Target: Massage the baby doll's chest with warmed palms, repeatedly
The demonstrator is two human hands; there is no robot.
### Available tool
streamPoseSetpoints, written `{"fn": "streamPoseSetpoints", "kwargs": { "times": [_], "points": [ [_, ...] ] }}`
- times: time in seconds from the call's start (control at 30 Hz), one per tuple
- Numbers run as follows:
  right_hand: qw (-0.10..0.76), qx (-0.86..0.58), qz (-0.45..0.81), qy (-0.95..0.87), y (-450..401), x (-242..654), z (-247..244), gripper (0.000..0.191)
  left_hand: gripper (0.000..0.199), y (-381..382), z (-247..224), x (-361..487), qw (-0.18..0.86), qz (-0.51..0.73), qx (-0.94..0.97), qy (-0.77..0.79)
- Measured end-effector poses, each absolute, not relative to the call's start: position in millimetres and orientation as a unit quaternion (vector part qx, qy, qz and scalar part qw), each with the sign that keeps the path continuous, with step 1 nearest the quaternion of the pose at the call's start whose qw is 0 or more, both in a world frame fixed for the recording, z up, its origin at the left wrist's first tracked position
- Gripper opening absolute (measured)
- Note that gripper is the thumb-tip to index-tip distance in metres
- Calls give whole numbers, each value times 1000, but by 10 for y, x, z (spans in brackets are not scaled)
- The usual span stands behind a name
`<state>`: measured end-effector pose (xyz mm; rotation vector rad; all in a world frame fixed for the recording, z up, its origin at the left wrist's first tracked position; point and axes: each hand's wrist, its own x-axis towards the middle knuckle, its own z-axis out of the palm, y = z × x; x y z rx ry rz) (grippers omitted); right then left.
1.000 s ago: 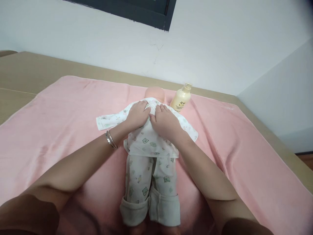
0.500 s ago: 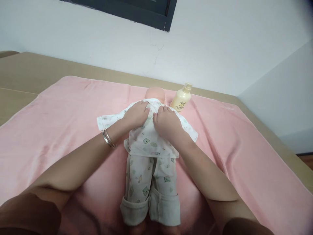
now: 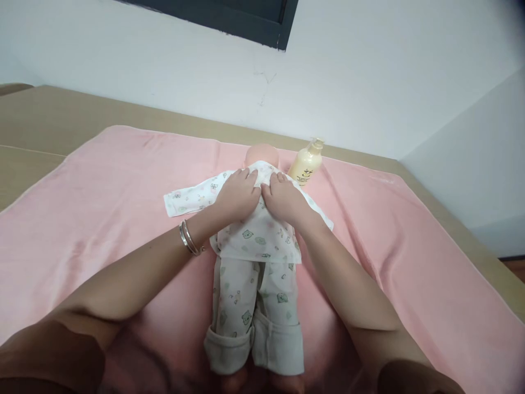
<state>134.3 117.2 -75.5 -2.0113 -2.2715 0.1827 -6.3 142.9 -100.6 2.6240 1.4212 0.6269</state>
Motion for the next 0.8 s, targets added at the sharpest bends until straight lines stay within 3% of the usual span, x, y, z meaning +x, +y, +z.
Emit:
{"fn": "streamPoseSetpoints", "kwargs": {
  "times": [0.17, 0.37, 0.5, 0.67, 0.8],
  "points": [
    [22, -636, 36, -771, 933, 1201, -649, 61, 39, 1586, -973, -92, 137, 245, 808, 518],
    [109, -659, 33, -744, 1160, 1313, -718, 51, 51, 1403, -833, -113, 83, 151, 842, 511],
    [136, -700, 64, -699, 1254, 1438, -695, 48, 44, 1430, -594, -292, 148, 98, 842, 510],
    [202, -653, -4, -730, 1132, 1356, -665, 55, 46, 1585, -384, -566, 147, 211, 774, 578],
    [158, -621, 24, -768, 1096, 1235, -774, 62, 42, 1501, -209, -648, 124, 280, 751, 585]
  ]
}}
